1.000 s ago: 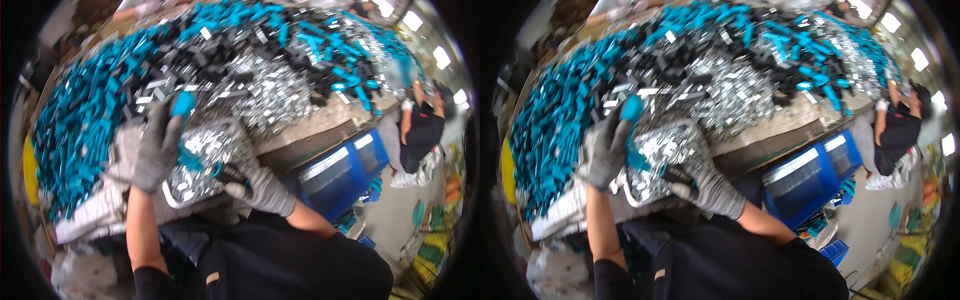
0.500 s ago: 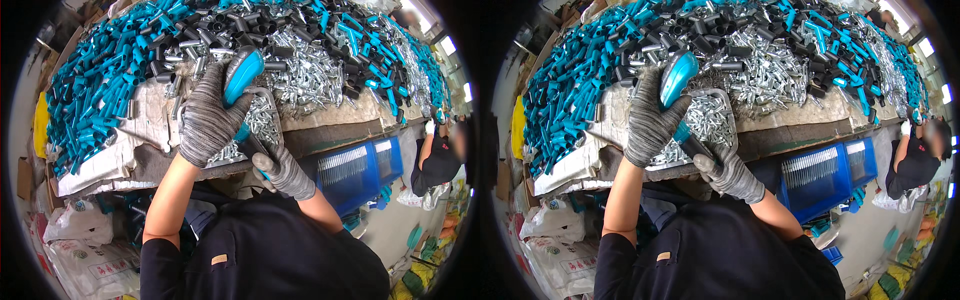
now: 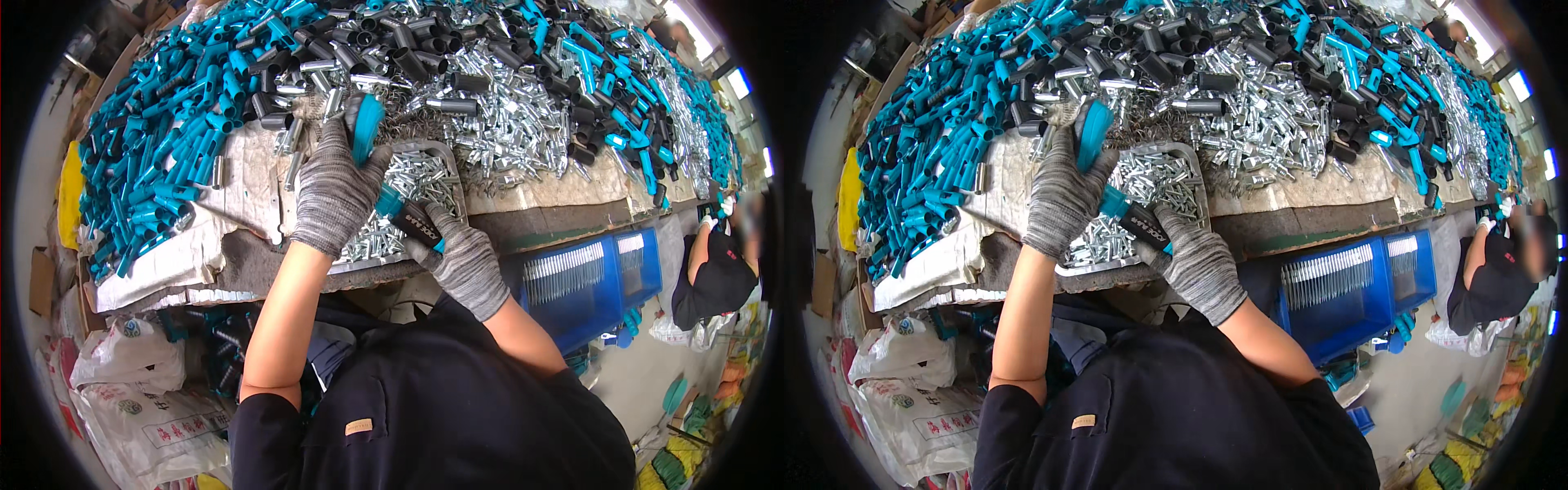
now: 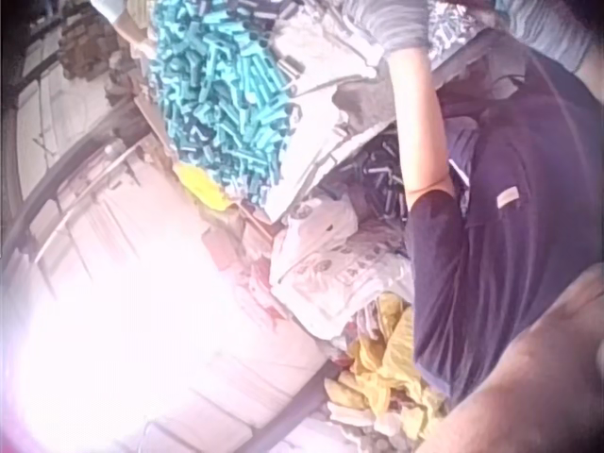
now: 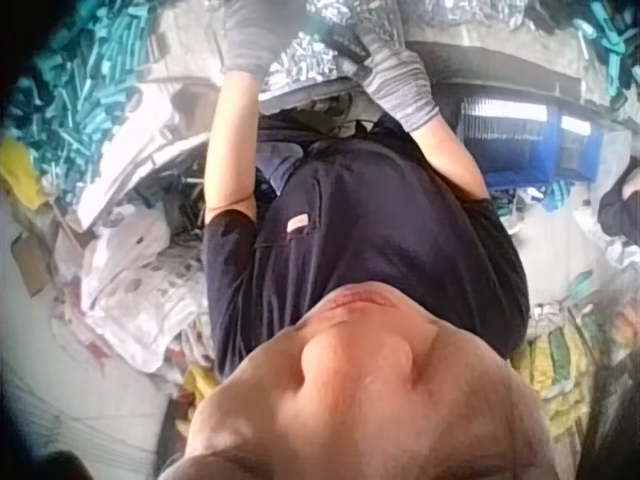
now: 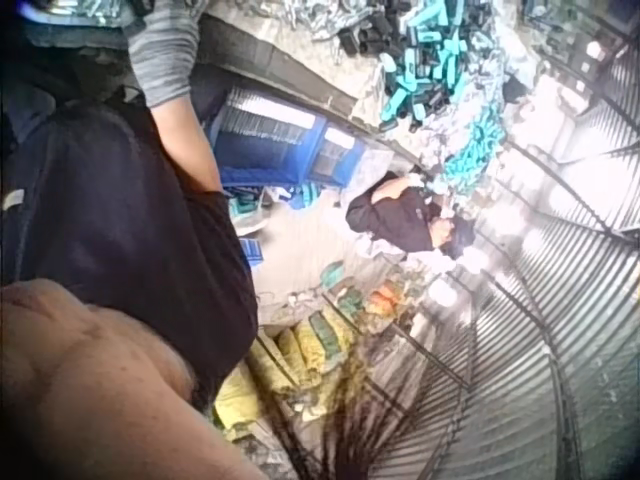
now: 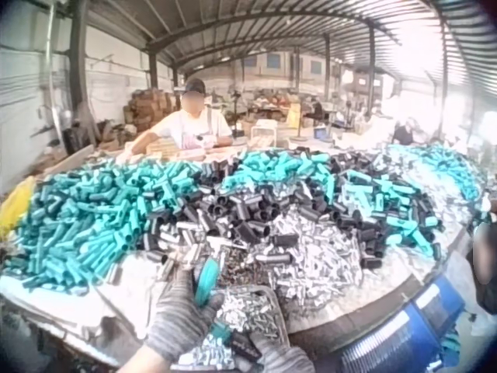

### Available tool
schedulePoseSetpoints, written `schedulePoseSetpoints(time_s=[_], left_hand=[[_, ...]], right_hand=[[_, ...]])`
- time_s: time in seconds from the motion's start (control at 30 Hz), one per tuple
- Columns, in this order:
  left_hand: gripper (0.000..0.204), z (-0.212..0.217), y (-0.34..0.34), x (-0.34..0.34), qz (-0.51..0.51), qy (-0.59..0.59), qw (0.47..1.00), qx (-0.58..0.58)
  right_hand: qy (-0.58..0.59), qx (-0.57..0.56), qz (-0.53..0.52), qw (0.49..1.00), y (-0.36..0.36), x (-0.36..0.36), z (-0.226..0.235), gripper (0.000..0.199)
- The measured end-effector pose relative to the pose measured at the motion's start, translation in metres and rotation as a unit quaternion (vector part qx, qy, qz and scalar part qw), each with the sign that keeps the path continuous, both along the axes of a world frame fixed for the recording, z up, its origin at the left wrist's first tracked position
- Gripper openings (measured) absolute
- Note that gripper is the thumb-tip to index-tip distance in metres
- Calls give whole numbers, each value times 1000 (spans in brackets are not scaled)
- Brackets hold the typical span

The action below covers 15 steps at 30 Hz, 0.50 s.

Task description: The worker is assembling handles onto metal components at a factory workbench.

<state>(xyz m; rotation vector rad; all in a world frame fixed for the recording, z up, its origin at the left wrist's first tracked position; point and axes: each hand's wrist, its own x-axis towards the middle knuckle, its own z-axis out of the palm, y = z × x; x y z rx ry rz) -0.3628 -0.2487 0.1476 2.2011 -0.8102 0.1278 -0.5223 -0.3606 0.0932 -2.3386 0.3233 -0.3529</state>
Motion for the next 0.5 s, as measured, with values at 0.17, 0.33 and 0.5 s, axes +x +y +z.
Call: schedulePoseSetpoints(time_s=[0.17, 0.33, 0.5], left_hand=[[35, 12, -9, -17, -260, 196, 840, -434], [73, 28, 7, -43, -443, 561, 471, -518], [89, 45, 31, 2, -437, 401, 757, -275]], right_hand=[[160, 704, 217, 657, -2, -11, 12, 75], [194, 721, 351, 565, 12, -13, 23, 87], [181, 515, 171, 820, -24, -32, -1, 65]])
